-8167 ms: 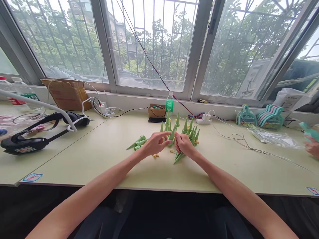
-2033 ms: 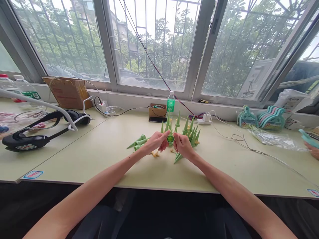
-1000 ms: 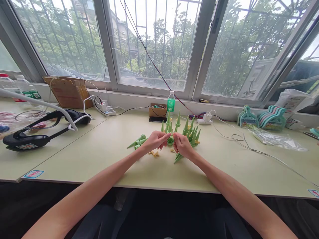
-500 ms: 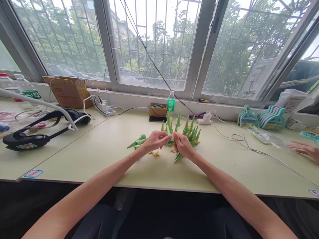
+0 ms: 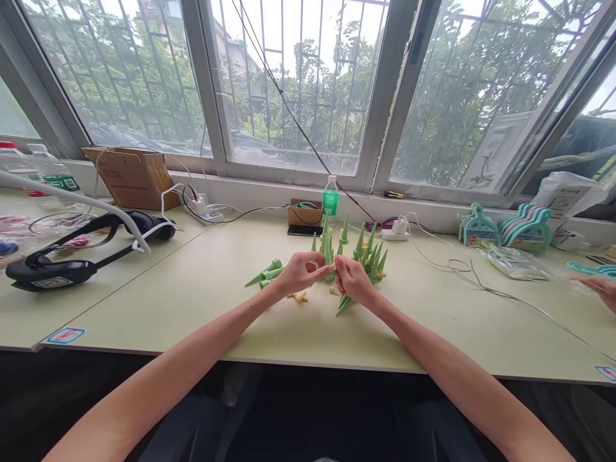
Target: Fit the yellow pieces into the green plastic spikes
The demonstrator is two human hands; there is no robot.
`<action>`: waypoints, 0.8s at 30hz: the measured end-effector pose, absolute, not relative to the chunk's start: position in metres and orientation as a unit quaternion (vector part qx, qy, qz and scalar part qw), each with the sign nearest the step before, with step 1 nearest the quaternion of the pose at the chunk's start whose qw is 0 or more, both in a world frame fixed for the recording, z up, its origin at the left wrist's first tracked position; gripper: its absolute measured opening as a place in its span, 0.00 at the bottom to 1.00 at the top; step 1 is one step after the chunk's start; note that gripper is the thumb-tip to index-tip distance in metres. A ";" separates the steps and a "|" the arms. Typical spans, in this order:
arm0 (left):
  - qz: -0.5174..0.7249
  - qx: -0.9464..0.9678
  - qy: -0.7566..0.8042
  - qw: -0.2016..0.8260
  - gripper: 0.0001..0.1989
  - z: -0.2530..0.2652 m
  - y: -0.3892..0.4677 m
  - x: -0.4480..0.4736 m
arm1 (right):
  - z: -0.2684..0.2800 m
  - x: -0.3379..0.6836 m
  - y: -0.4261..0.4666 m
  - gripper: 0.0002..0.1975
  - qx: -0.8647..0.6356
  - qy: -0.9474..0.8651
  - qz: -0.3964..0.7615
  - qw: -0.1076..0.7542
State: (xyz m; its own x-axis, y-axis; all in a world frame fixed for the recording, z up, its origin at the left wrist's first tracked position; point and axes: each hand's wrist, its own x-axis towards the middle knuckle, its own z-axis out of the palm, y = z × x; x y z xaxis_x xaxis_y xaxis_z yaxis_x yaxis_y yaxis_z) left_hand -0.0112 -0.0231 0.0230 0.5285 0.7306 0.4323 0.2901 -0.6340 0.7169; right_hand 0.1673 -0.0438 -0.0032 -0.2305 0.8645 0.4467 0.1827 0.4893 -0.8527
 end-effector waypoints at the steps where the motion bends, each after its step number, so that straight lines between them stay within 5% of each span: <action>1: 0.376 0.824 0.311 0.287 0.19 0.023 -0.023 -0.011 | -0.003 0.167 -0.044 0.24 -0.370 -0.704 0.344 0.499; 24: 0.412 0.848 0.269 0.198 0.16 0.017 -0.017 -0.010 | -0.002 0.168 -0.044 0.27 -0.385 -0.689 0.361 0.497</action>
State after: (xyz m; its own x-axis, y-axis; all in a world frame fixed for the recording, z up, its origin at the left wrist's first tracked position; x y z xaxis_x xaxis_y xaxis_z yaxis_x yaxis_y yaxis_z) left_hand -0.0104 -0.0170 0.0174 0.5153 0.6199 0.5918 0.2935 -0.7764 0.5577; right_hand 0.1676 -0.0438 -0.0024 -0.2092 0.8892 0.4069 0.1704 0.4428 -0.8803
